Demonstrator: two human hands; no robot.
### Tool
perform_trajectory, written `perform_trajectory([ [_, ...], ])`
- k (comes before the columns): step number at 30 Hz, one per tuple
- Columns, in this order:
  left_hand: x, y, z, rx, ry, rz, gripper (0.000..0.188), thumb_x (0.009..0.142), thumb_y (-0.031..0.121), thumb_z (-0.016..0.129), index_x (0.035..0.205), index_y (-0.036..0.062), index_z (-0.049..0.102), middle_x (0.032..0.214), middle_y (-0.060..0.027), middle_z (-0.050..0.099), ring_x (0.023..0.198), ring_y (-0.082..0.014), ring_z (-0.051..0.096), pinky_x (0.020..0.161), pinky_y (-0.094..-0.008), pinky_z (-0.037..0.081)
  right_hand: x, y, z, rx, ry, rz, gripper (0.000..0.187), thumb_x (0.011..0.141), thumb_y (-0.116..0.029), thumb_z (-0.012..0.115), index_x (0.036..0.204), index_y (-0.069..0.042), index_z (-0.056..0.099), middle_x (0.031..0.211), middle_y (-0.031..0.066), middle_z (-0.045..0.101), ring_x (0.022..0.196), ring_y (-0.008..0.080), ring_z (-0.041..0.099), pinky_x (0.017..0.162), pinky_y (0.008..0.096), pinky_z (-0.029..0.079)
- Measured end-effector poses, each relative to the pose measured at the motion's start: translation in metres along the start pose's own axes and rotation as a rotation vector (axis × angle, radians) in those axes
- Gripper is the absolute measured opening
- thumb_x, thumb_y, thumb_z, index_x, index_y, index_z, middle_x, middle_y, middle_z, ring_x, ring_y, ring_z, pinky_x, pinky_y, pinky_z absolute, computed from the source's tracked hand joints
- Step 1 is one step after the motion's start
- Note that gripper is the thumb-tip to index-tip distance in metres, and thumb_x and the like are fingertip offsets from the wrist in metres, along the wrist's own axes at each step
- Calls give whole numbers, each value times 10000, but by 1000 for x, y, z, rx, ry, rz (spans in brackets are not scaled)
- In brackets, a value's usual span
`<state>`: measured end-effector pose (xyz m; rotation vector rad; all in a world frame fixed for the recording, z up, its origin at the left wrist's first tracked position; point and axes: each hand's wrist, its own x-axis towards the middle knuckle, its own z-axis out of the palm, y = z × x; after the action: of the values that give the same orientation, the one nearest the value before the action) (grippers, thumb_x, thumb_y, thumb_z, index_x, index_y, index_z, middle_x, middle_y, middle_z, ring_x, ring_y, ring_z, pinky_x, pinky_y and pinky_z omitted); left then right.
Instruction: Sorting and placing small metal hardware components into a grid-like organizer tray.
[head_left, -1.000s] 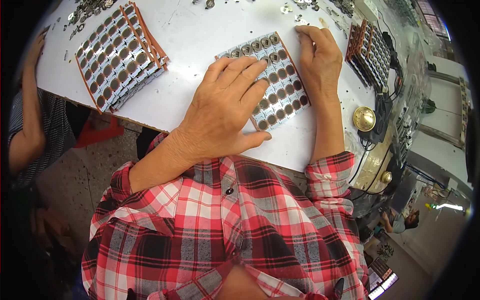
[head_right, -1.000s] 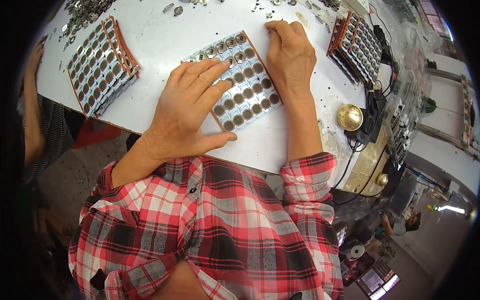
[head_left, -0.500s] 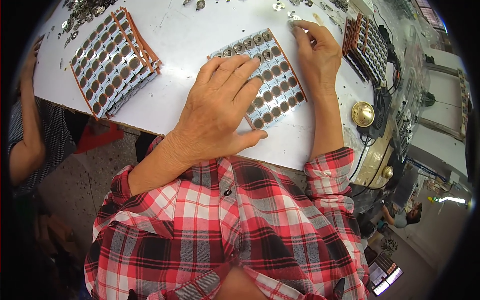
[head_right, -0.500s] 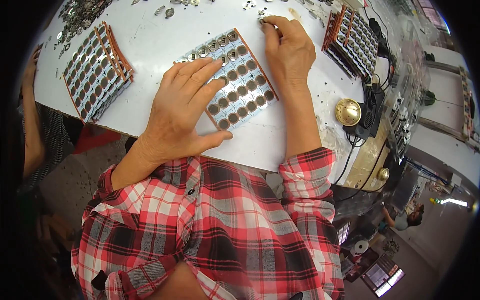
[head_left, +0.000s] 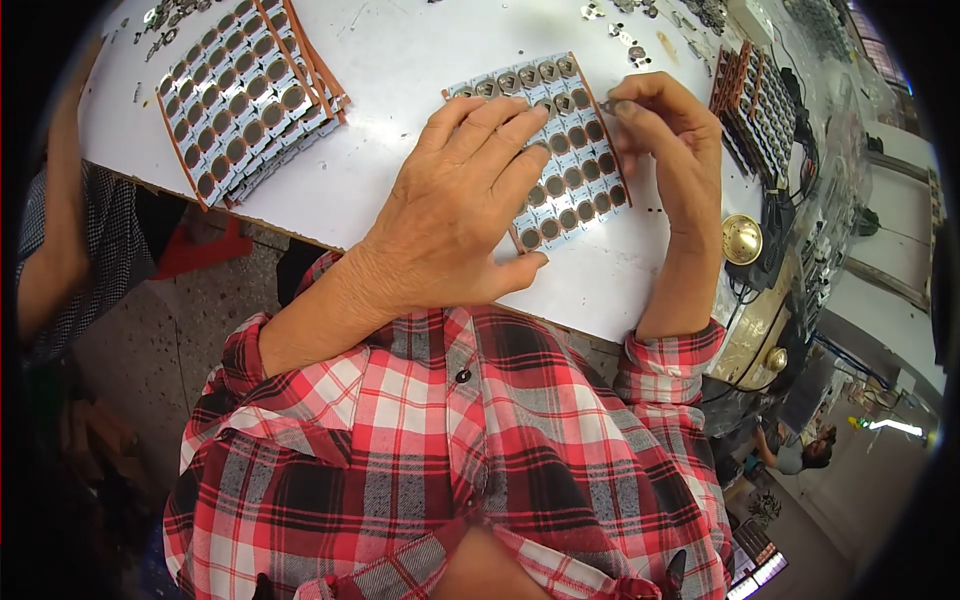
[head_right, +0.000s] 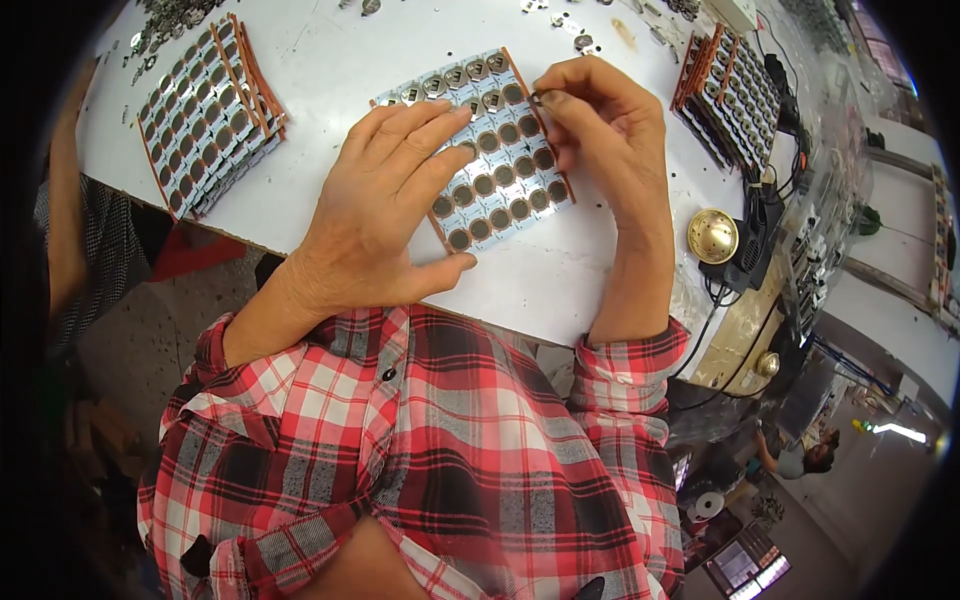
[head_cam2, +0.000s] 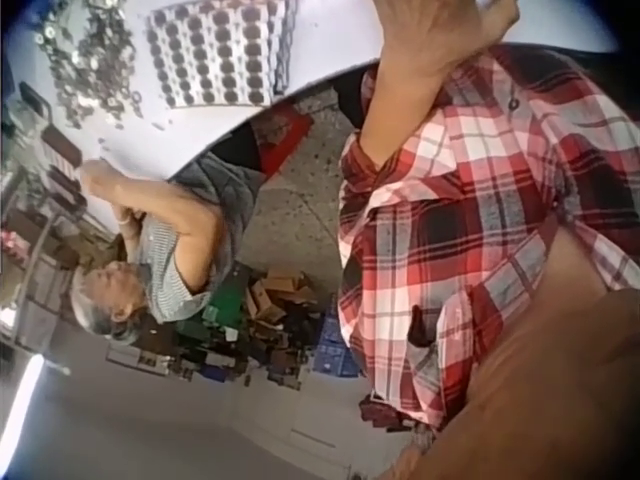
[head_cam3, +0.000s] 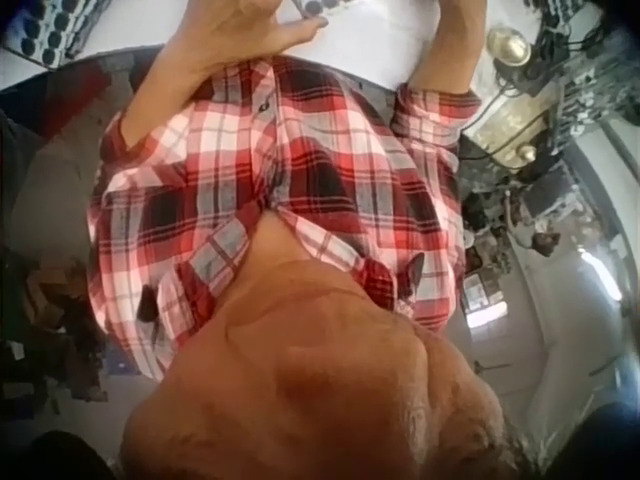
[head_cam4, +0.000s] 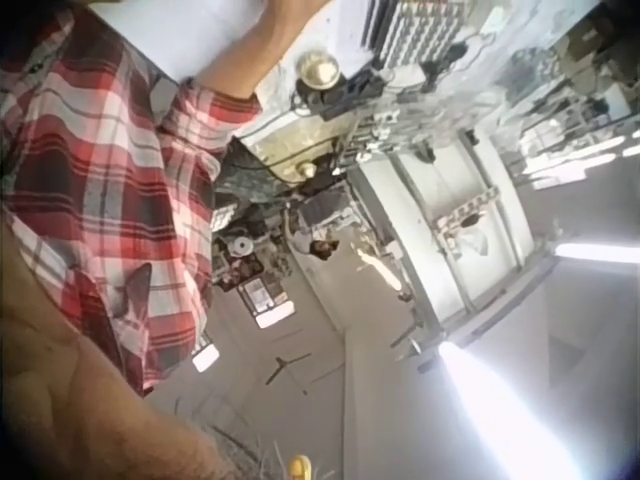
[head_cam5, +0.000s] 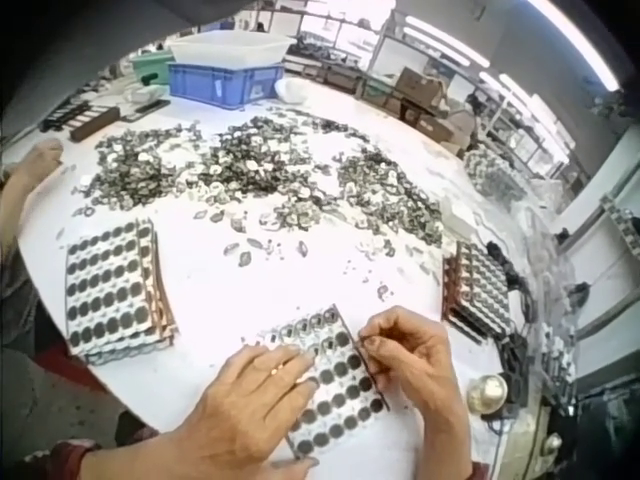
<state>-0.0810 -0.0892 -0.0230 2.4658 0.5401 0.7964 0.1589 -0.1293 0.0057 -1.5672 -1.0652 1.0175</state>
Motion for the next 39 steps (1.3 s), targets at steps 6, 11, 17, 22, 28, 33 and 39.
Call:
perform_trajectory([
  [6, 2, 0, 0, -8, -15, 2, 704, 623, 290, 844, 1220, -4, 613, 1427, -204, 560, 1360, -393, 496, 1142, -547, 365, 3, 12, 8, -205, -4, -121, 103, 990, -79, 679, 1059, -71, 755, 768, -52, 639, 637, -2, 500, 524, 179, 378],
  [11, 0, -1, 1, -4, -18, -1, 708, 626, 289, 844, 1224, -10, 611, 1435, -209, 553, 1364, -396, 492, 1145, -553, 359, 8, 14, 8, -346, -24, -220, 104, 1002, -76, 667, 1067, -57, 746, 788, -70, 645, 650, -6, 468, 566, 175, 368],
  [17, 0, 0, 0, -16, -17, 1, 709, 634, 289, 843, 1230, -16, 611, 1441, -212, 549, 1372, -393, 487, 1147, -559, 354, 7, 7, 9, -352, -62, -174, 103, 1000, -66, 668, 1072, -35, 736, 853, -53, 675, 735, 4, 543, 630, 176, 433],
  [22, -1, -1, 0, -17, -18, 0, 712, 636, 291, 844, 1234, -18, 611, 1450, -211, 545, 1377, -390, 484, 1148, -559, 352, 10, 6, 15, -306, 50, -138, 82, 950, -6, 684, 1009, 7, 739, 804, -6, 698, 733, 44, 601, 658, 208, 488],
  [28, 0, -1, 0, -18, -22, 1, 719, 632, 295, 846, 1237, -16, 611, 1448, -211, 546, 1379, -388, 483, 1150, -557, 352, 8, 4, 14, -315, 37, -149, 81, 926, 7, 707, 998, 16, 741, 788, -6, 700, 718, 42, 613, 651, 207, 499],
  [33, 0, -1, 1, -23, -14, -2, 719, 632, 290, 852, 1237, -16, 610, 1447, -213, 547, 1379, -385, 483, 1156, -555, 349, 7, 9, 14, -376, 52, -178, 123, 948, -41, 731, 1062, 2, 750, 848, -22, 717, 750, 18, 599, 658, 175, 476],
  [39, -1, 0, 1, -6, -13, -4, 730, 632, 296, 867, 1239, -17, 610, 1444, -215, 549, 1380, -383, 481, 1163, -553, 346, 11, 16, 6, -328, -12, -195, 120, 948, -36, 733, 1062, -9, 759, 844, -28, 715, 772, 19, 606, 683, 174, 480],
])
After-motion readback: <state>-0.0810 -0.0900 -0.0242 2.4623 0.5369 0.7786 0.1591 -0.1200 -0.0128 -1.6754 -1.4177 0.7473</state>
